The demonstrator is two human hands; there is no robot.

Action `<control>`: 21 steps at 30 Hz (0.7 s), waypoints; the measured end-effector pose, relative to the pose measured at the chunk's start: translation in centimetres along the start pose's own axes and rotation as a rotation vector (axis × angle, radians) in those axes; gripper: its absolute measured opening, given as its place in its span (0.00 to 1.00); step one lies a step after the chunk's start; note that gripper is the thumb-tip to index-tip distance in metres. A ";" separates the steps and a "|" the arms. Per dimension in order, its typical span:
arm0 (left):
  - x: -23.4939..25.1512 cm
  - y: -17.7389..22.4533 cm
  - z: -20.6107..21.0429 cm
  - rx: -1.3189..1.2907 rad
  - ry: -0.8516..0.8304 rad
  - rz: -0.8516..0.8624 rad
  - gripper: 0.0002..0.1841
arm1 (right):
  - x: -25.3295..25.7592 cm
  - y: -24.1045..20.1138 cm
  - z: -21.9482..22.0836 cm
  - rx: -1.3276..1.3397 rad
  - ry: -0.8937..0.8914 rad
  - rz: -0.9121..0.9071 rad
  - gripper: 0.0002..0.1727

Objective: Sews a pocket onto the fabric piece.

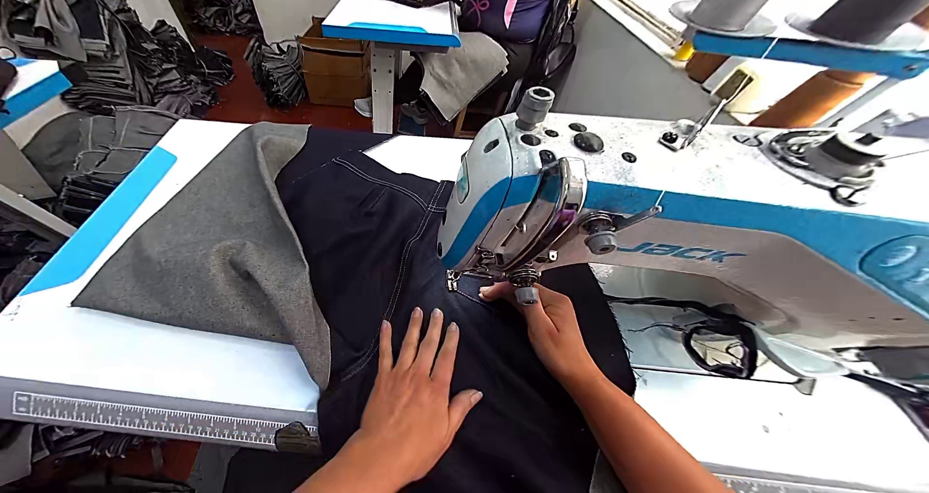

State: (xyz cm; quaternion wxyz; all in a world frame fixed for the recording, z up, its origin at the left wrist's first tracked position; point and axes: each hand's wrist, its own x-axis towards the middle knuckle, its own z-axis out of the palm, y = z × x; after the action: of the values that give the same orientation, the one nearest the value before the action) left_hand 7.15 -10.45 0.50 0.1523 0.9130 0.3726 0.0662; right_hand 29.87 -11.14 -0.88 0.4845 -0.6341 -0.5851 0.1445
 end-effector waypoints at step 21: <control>5.6 -11.5 -2.6 0.041 0.047 0.804 0.24 | -7.0 -3.0 4.3 -0.609 -0.086 -0.356 0.25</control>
State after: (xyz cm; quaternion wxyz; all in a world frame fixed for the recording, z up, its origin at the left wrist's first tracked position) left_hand 2.95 1.81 -0.80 0.0877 0.9871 -0.0099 0.1338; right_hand 22.94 -15.86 -3.32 0.2657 -0.6309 -0.7225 -0.0969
